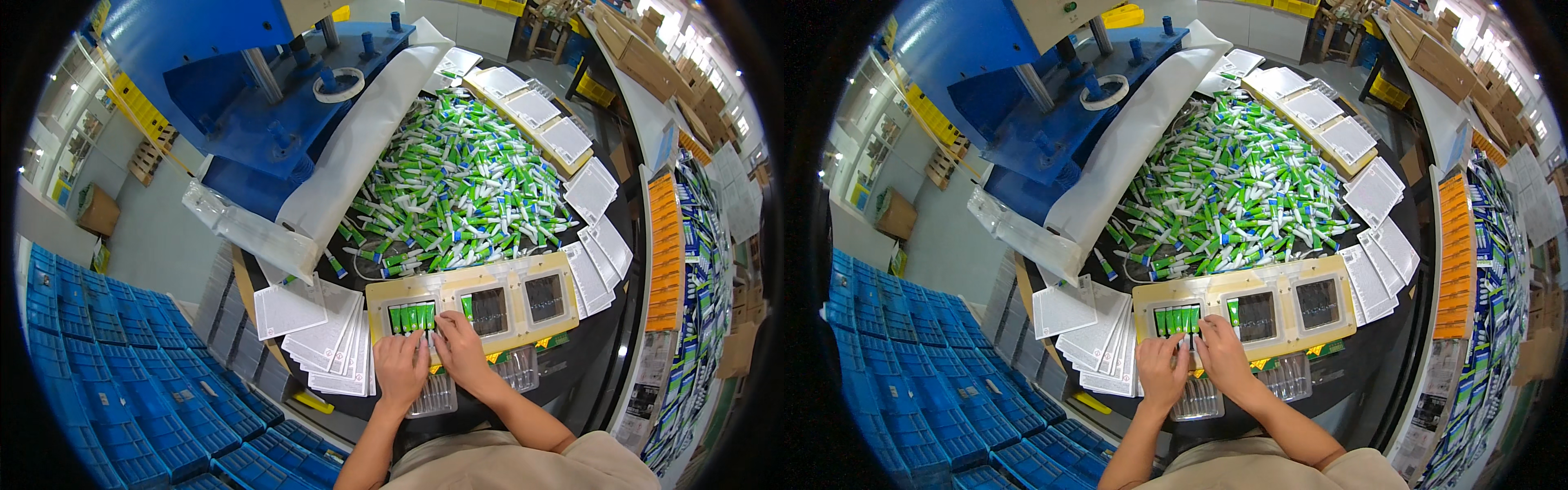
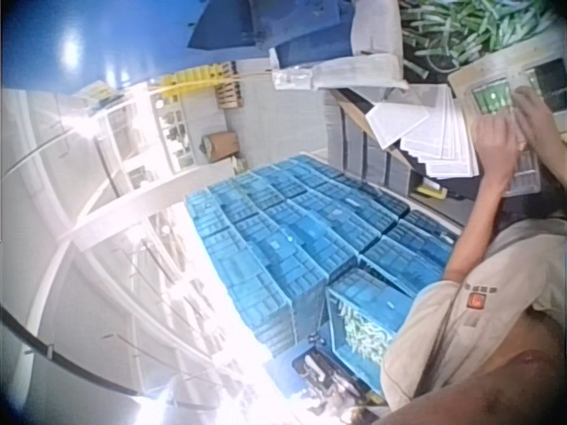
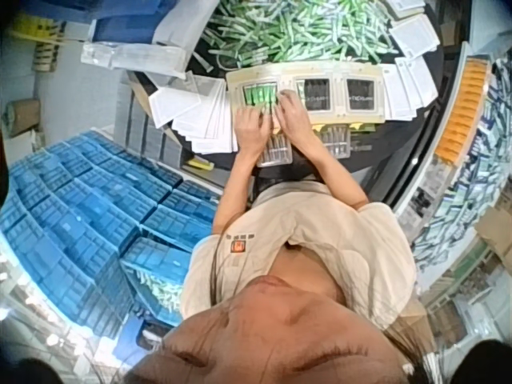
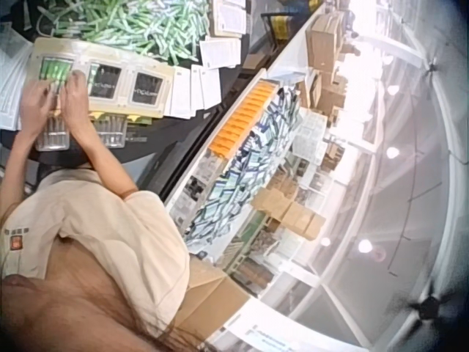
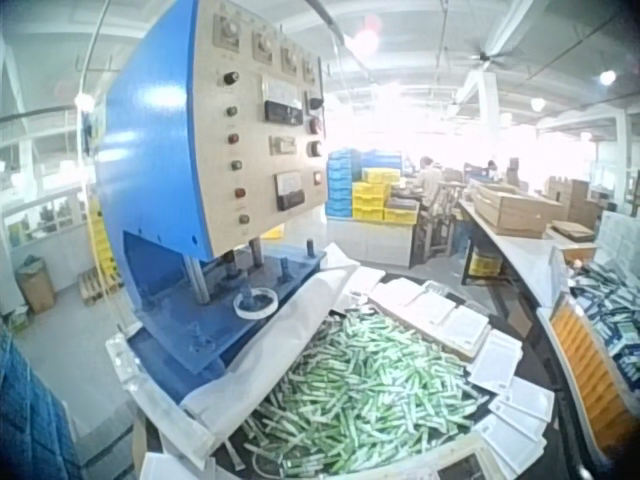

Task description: The person repeatedly picks green and white markers from a large pile on a rotating table, places them into a plastic tray with three compartments, and closes the tray with a white lid. The person stacks the completed trays to the side and continues the cycle.

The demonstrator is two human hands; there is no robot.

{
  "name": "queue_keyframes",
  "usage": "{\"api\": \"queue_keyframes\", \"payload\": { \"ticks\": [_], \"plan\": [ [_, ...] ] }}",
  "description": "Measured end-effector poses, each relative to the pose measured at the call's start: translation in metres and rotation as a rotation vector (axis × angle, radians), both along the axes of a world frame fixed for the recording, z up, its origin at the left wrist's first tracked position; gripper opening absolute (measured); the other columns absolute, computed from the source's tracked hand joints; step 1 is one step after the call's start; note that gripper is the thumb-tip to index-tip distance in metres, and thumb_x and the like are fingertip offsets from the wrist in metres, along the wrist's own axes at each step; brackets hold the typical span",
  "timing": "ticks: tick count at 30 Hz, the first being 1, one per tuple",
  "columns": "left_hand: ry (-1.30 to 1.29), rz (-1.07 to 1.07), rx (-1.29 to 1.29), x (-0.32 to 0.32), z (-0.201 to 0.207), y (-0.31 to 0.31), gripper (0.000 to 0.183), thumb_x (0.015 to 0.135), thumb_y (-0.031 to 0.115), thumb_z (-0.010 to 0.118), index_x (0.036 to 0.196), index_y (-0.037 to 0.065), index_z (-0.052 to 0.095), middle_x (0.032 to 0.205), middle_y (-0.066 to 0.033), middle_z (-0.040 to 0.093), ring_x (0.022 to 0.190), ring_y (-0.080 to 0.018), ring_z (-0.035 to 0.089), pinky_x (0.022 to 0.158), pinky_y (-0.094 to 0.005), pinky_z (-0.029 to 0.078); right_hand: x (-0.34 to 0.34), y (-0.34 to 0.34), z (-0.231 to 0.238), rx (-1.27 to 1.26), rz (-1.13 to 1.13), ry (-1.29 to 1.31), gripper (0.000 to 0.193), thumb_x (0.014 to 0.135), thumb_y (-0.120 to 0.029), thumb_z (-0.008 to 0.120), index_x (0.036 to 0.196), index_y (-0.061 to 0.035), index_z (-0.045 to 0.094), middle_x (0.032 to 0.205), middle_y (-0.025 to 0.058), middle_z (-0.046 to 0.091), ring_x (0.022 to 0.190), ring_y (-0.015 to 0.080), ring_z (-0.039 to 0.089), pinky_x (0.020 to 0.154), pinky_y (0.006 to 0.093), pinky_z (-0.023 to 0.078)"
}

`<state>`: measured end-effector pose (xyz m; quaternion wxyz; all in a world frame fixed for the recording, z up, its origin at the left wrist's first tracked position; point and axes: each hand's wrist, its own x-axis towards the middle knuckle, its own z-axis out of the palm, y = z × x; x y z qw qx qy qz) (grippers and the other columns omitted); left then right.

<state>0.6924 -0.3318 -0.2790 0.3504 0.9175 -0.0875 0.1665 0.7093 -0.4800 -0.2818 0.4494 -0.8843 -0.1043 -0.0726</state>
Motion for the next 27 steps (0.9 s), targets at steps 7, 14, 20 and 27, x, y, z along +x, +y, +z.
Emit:
{"api": "queue_keyframes", "payload": {
  "ticks": [7,14,20,27],
  "plan": [
    [0.085,-0.214,0.247,0.007,-0.012,0.010,0.039,0.093,0.017,0.069,0.130,0.005,0.064,0.141,-0.0109,0.060,0.135,-0.0315,0.052,0.115,-0.0563,0.033,-0.004,-0.007,-0.014,-0.114,0.048,-0.064,0.032,0.085,-0.003,0.071,0.116,0.0051,0.065,0.117,0.0203,0.060,0.106,0.0381,0.059,0.092,0.0427,0.051],
    [0.206,-0.276,0.306,0.006,-0.009,0.010,0.051,0.096,0.031,0.065,0.141,0.006,0.057,0.151,-0.0101,0.052,0.143,-0.0295,0.044,0.121,-0.0601,0.021,0.058,-0.048,0.004,-0.169,-0.141,-0.175,0.026,0.084,-0.006,0.074,0.109,-0.0010,0.068,0.115,0.0160,0.063,0.102,0.0361,0.062,0.086,0.0430,0.052],
    [0.234,-0.344,0.392,0.026,0.012,0.016,0.049,0.097,0.036,0.065,0.136,0.006,0.060,0.145,-0.0102,0.057,0.139,-0.0267,0.049,0.121,-0.0609,0.021,0.166,-0.098,-0.018,-0.536,-0.148,-0.108,0.020,0.080,-0.012,0.078,0.098,-0.0059,0.072,0.105,0.0110,0.063,0.104,0.0320,0.058,0.087,0.0423,0.050],
    [-0.034,-0.297,0.060,0.156,-0.002,-0.036,0.022,0.091,0.014,0.071,0.109,0.004,0.066,0.103,-0.0127,0.064,0.097,-0.0323,0.063,0.083,-0.0429,0.052,0.117,-0.114,0.015,-0.309,-0.160,-0.257,0.011,0.083,-0.009,0.076,0.091,-0.0039,0.073,0.082,0.0116,0.065,0.077,0.0321,0.063,0.068,0.0417,0.052]
  ]
}}
